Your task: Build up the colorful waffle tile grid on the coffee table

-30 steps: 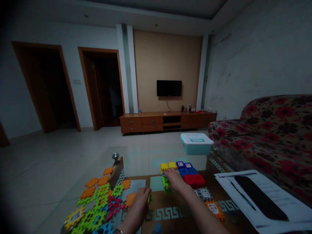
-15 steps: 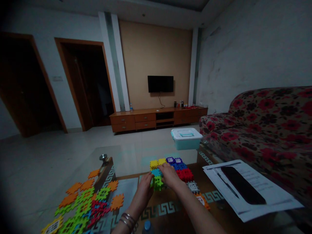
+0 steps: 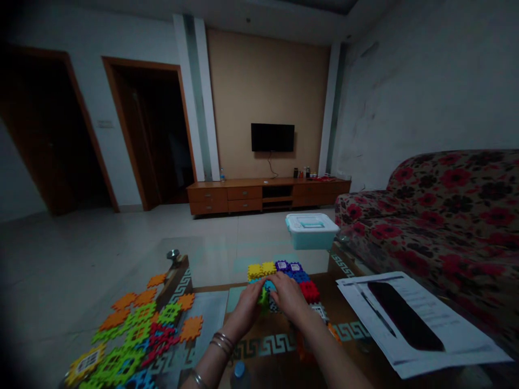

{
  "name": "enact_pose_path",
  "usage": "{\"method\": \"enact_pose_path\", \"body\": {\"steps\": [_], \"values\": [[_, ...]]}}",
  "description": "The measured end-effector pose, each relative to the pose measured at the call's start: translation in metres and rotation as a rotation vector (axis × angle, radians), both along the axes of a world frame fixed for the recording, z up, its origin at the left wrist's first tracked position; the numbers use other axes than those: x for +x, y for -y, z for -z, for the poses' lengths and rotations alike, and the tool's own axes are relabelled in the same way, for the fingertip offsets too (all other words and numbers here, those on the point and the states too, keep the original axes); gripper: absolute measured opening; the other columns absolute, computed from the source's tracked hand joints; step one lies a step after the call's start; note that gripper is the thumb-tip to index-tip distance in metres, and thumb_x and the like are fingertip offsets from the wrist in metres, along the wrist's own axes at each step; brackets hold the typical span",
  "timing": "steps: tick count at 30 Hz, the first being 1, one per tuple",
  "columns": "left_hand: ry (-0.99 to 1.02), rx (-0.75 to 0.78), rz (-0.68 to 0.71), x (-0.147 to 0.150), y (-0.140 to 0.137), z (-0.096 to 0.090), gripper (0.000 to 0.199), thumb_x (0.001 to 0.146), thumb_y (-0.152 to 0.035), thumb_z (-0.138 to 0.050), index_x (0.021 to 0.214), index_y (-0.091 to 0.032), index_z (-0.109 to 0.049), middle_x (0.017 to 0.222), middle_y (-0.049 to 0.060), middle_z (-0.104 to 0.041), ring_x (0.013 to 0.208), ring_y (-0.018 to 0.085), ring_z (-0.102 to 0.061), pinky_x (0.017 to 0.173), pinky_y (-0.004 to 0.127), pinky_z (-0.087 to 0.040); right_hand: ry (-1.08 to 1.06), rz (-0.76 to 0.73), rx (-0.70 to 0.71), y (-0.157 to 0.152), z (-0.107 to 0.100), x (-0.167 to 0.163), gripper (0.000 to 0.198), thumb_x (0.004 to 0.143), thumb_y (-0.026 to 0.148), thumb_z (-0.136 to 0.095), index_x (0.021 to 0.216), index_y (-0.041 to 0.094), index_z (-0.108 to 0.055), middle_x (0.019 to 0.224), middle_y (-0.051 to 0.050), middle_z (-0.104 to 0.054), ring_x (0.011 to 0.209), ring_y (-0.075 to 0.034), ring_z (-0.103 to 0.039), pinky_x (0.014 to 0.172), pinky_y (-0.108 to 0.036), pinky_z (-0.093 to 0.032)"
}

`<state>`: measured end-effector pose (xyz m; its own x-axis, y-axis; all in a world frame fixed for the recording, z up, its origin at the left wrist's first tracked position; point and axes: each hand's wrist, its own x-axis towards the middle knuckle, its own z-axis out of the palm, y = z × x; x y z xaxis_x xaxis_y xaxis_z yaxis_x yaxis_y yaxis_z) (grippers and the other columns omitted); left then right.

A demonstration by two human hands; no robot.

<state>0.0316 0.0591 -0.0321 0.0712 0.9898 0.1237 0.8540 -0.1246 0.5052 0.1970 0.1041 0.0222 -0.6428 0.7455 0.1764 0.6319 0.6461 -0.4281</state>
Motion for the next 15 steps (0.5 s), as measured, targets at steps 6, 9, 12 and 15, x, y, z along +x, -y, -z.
{"method": "enact_pose_path", "body": {"steps": [6,9,12,15], "values": [[-0.042,0.048,-0.059,-0.013,0.028,-0.024,0.075,0.076,-0.003,-0.049,0.146,-0.025,-0.036,0.146,0.009,-0.049,0.136,0.023,-0.041,0.112,0.041,-0.030,0.023,-0.032,0.003,0.007,0.004,-0.021,0.044,0.084,0.009,-0.051,0.125,0.017,-0.063,0.122,-0.013,-0.064,0.117,-0.026,-0.057,0.101,-0.035,-0.042],[-0.110,0.027,-0.219,-0.038,0.048,-0.038,0.067,0.080,-0.004,-0.045,0.145,-0.022,-0.039,0.146,0.010,-0.049,0.137,0.021,-0.039,0.112,0.038,-0.029,0.053,-0.102,0.015,0.020,0.011,-0.042,0.043,0.084,0.009,-0.050,0.124,0.016,-0.064,0.122,-0.014,-0.063,0.116,-0.026,-0.057,0.101,-0.035,-0.042],[-0.223,-0.059,-0.467,-0.071,0.077,-0.051,0.061,0.083,-0.005,-0.045,0.142,-0.018,-0.043,0.145,0.012,-0.048,0.135,0.024,-0.040,0.109,0.039,-0.031,0.061,-0.209,0.008,0.042,0.021,-0.071,0.042,0.083,0.008,-0.051,0.122,0.017,-0.065,0.121,-0.012,-0.064,0.115,-0.025,-0.057,0.099,-0.034,-0.042],[-0.339,-0.186,-0.682,-0.104,0.115,-0.058,0.051,0.082,-0.009,-0.051,0.132,-0.016,-0.053,0.135,0.015,-0.053,0.127,0.029,-0.047,0.100,0.041,-0.038,0.066,-0.315,-0.008,0.066,0.029,-0.114,0.045,0.080,0.007,-0.053,0.122,0.020,-0.064,0.120,-0.011,-0.065,0.115,-0.024,-0.057,0.098,-0.032,-0.042]]}}
